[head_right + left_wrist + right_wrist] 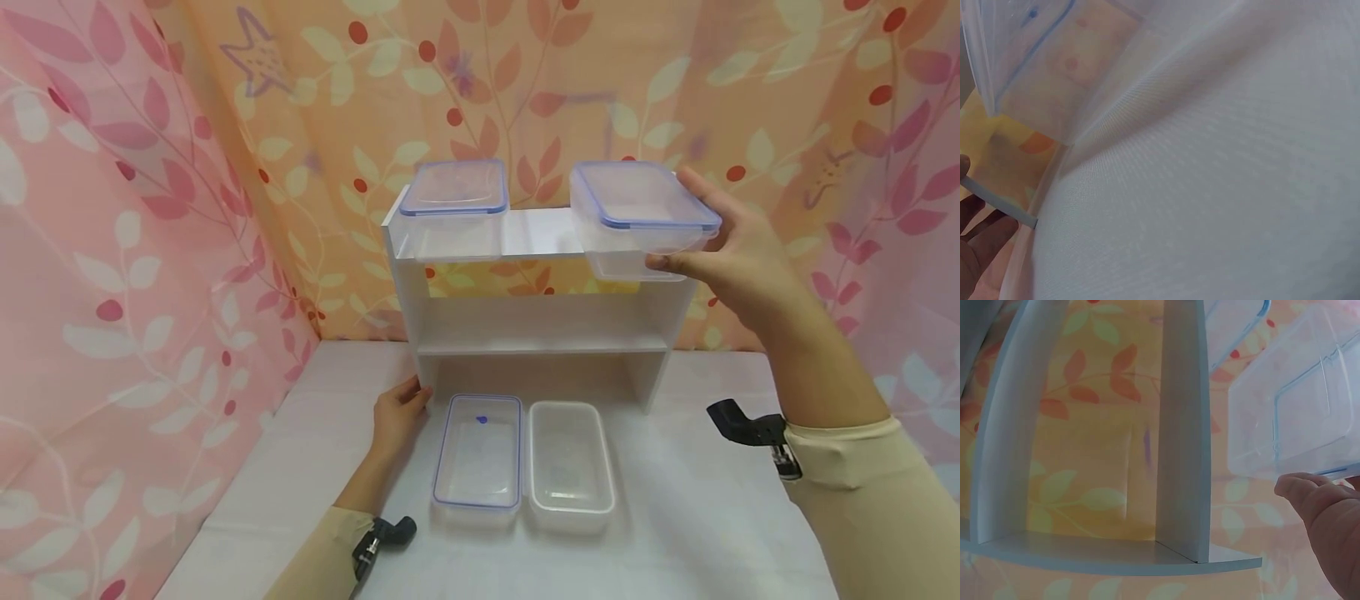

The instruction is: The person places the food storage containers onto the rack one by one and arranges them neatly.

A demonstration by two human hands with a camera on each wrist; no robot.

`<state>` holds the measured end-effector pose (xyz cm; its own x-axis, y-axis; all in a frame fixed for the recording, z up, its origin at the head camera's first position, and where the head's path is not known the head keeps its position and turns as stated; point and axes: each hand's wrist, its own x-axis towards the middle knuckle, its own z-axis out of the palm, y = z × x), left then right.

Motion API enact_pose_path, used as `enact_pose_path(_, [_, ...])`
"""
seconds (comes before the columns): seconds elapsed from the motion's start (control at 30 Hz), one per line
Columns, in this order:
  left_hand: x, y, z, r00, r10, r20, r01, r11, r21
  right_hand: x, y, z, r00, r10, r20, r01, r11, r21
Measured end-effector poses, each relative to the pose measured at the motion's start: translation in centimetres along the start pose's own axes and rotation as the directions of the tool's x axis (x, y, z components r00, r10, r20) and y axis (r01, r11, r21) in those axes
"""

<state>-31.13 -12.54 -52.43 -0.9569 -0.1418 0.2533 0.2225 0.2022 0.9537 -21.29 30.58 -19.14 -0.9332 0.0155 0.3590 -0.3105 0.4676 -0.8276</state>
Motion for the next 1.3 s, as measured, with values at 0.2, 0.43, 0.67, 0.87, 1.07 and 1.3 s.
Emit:
enact_pose_path(0.2, [0.1,0.1,0.0,1.000,-0.003,-0.003,0.002,1.000,-0.001,0.9,0.1,0.4,0.996,-0.069,0.057,0.051,0.963,0.265])
enact_pose_path(0.43, [0.0,0.3,-0.2,1.000,-0.017,-0.004,0.018,1.000,0.003,2.1,0.4,0.8,0.992,-0.096,0.076,0.058,0.913,0.404])
enact_pose_path(0.67, [0.0,0.2,-0.1,1.000,-0.010,-0.011,0.010,1.000,0.000,3.3,0.7,1.1,0.996,-0.070,0.062,0.043,0.935,0.352])
enact_pose_path(0.87, [0.0,0.2,0.0,1.000,-0.017,-0.011,0.017,1.000,-0.008,4.2,0.9,1.5,0.995,-0.069,0.079,0.030,0.910,0.413])
enact_pose_path(1.07, [0.0,0.1,0.0,1.000,-0.018,-0.007,0.018,1.000,-0.001,4.9,1.4,1.7,0.991,-0.097,0.088,0.044,0.880,0.472])
enact_pose_path(1.3, [0.1,0.1,-0.1,1.000,-0.021,-0.006,0.021,1.000,-0.015,5.6,1.8,2.0,0.994,-0.084,0.077,0.038,0.885,0.464])
